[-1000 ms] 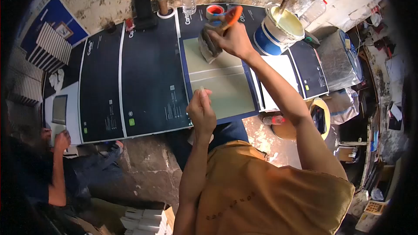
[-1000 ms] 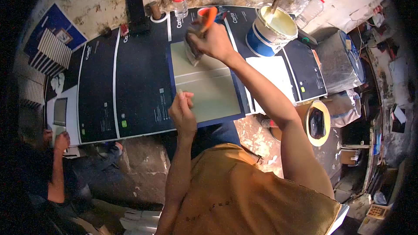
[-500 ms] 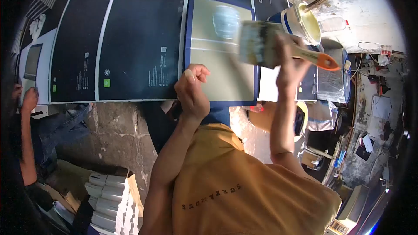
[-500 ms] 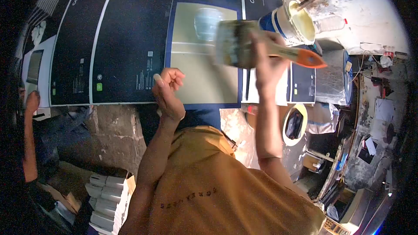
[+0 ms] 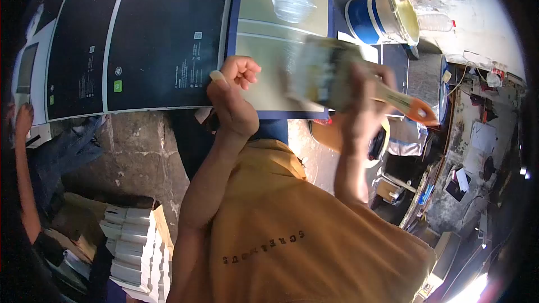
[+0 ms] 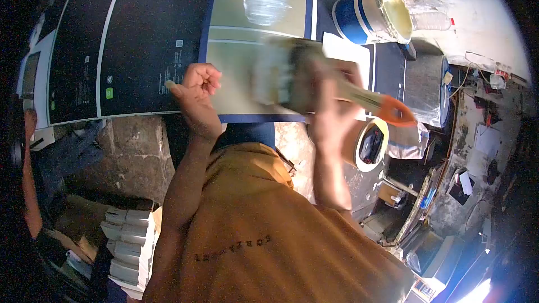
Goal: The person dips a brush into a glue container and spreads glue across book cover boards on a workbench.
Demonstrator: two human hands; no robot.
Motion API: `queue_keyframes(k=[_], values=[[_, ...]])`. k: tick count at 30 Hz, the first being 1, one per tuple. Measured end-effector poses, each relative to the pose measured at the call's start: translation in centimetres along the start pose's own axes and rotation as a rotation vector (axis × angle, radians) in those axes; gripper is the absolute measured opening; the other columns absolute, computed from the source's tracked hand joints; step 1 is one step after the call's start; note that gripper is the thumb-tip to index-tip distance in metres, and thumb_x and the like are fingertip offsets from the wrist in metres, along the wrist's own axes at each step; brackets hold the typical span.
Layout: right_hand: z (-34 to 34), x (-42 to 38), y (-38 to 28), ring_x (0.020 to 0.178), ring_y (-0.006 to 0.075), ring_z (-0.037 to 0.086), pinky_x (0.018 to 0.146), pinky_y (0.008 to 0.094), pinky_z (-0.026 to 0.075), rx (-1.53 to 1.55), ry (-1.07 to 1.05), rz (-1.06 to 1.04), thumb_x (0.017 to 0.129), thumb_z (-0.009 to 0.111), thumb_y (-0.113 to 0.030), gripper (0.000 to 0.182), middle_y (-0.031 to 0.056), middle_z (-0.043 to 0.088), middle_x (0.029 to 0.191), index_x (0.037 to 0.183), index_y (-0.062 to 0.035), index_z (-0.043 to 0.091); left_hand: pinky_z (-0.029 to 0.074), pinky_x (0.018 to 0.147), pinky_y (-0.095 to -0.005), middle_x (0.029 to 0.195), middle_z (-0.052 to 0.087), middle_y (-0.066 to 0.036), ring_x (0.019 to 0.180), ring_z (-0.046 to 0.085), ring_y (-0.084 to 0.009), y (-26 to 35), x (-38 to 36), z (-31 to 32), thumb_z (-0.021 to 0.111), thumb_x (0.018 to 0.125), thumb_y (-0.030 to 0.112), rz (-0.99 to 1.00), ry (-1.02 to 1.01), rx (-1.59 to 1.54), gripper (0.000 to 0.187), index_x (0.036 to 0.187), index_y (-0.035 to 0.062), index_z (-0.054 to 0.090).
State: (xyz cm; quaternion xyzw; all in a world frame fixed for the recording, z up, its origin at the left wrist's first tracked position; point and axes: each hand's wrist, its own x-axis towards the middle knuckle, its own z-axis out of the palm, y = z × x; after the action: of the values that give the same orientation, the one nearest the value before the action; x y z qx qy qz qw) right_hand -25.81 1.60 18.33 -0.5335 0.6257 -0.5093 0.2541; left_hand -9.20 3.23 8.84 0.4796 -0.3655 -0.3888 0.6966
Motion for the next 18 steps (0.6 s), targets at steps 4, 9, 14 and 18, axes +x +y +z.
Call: queue_keyframes(k=[4, 9, 14, 18], values=[[0.1, -2.1, 3.7, 0.082, 0.0119, 0.056, 0.075, 0.0285, 0.046, -0.155, -0.177, 0.013, 0.086, 0.070, -0.017, 0.021, 0.0062, 0.063, 0.082, 0.092, 0.0013, 0.063, 0.035, 0.059, -0.0267, 0.075, 0.057, -0.005, 0.066, 0.048, -0.0124, 0.2, 0.1, -0.1, 0.014, 0.102, 0.058, 0.000, -0.018, 0.023, 0.077, 0.083, -0.0012, 0.058], [-9.2, 1.3, 3.7, 0.070, 0.0066, 0.055, 0.061, 0.0216, 0.046, -0.516, -0.005, -0.036, 0.090, 0.069, -0.014, 0.017, 0.0038, 0.062, 0.079, 0.087, 0.0010, 0.062, 0.034, 0.059, -0.0261, 0.072, 0.056, -0.004, 0.066, 0.047, -0.0121, 0.1, 0.0, 0.1, 0.015, 0.103, 0.054, -0.002, -0.022, 0.013, 0.073, 0.082, -0.0004, 0.058], [-4.9, 1.3, 0.9, 0.067, 0.0067, 0.051, 0.062, 0.0218, 0.042, -0.068, -0.015, -0.055, 0.087, 0.073, -0.019, 0.022, -0.0002, 0.057, 0.075, 0.086, -0.0036, 0.058, 0.035, 0.058, -0.0266, 0.071, 0.055, -0.005, 0.064, 0.047, -0.0123, 0.4, 0.0, 0.4, 0.017, 0.105, 0.049, 0.001, -0.033, 0.061, 0.068, 0.081, -0.0001, 0.058], [-2.1, 6.8, 6.6, 0.071, 0.0109, 0.056, 0.065, 0.0261, 0.045, -0.275, -0.384, -0.564, 0.089, 0.069, -0.020, 0.023, 0.0027, 0.063, 0.078, 0.090, 0.0022, 0.065, 0.037, 0.058, -0.0282, 0.069, 0.054, -0.007, 0.063, 0.048, -0.0144, 0.7, -0.1, 0.2, 0.020, 0.105, 0.044, 0.044, -0.048, 0.180, 0.064, 0.080, -0.0004, 0.058]])
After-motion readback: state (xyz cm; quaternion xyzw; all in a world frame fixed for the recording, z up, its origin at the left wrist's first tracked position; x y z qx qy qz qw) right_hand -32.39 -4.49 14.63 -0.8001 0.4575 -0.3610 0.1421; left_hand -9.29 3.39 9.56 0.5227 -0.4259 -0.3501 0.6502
